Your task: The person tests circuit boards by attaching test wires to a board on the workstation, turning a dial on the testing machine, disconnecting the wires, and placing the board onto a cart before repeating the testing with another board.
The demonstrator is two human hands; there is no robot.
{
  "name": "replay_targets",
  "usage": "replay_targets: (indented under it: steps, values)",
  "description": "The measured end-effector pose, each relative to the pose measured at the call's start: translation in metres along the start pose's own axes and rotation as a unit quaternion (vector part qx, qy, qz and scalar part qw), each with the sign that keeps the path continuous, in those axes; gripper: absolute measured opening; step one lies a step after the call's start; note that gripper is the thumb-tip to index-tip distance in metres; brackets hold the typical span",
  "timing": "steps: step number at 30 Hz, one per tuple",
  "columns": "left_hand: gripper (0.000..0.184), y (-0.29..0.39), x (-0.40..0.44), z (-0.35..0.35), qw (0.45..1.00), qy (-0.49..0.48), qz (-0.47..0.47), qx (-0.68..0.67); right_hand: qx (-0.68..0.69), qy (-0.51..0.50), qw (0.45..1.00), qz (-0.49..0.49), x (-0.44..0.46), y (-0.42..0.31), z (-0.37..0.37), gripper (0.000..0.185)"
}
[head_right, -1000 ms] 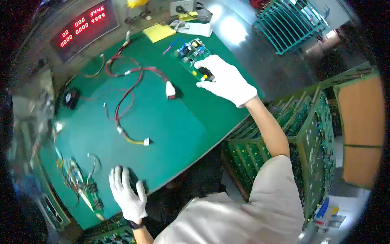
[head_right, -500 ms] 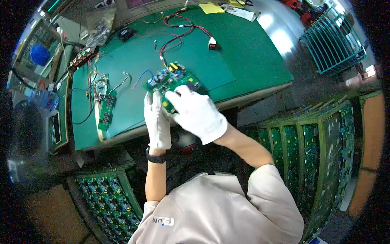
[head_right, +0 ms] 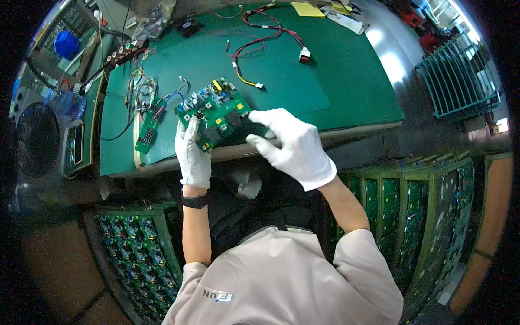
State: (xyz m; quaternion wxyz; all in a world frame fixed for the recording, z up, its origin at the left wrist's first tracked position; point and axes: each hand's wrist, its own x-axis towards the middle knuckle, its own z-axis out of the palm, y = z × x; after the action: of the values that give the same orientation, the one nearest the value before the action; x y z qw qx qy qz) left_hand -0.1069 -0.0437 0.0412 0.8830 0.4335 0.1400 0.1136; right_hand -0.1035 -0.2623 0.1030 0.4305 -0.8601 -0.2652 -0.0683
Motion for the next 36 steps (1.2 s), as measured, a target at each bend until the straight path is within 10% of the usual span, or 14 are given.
replay_targets:
  steps: [3,5,7,10,13,15,18,26,30,36]
  values:
    - [0.030,-0.013,0.001,-0.004,0.997,0.013,0.067,0.020,0.153,-0.073,0.969,0.179,-0.001,0.023,0.012,0.049]
    - [0.034,-0.031,0.003,-0.003,0.902,0.041,0.248,0.352,0.601,-0.055,0.744,0.287,0.005,0.044,0.039,0.060]
    - [0.058,-0.028,-0.013,0.026,0.994,0.011,0.080,-0.072,0.518,-0.080,0.817,0.240,0.012,0.039,0.047,0.070]
    - [0.075,-0.055,-0.012,0.025,0.966,-0.127,0.224,0.018,0.625,-0.066,0.742,0.231,0.047,0.044,0.045,0.070]
    - [0.049,-0.050,-0.011,0.011,0.961,-0.191,0.188,0.064,0.676,-0.075,0.699,0.221,0.075,0.085,0.043,0.045]
    - [0.037,-0.051,-0.010,-0.008,0.970,-0.227,0.086,-0.033,0.637,-0.119,0.740,0.179,0.097,0.099,0.033,0.033]
    - [0.070,-0.023,-0.010,-0.010,0.970,-0.102,-0.089,-0.203,0.411,-0.214,0.875,0.139,0.120,0.092,0.011,0.044]
    - [0.065,0.015,0.011,-0.008,0.997,-0.037,-0.042,0.046,0.139,-0.225,0.964,-0.013,0.169,0.079,-0.014,0.048]
    - [0.061,0.021,0.026,-0.019,0.996,-0.035,-0.013,0.078,-0.289,-0.228,0.929,-0.029,0.162,0.100,-0.025,0.061]
    - [0.053,0.008,0.044,-0.007,0.994,-0.029,-0.032,0.097,-0.117,-0.233,0.964,0.041,0.164,0.138,-0.003,0.035]
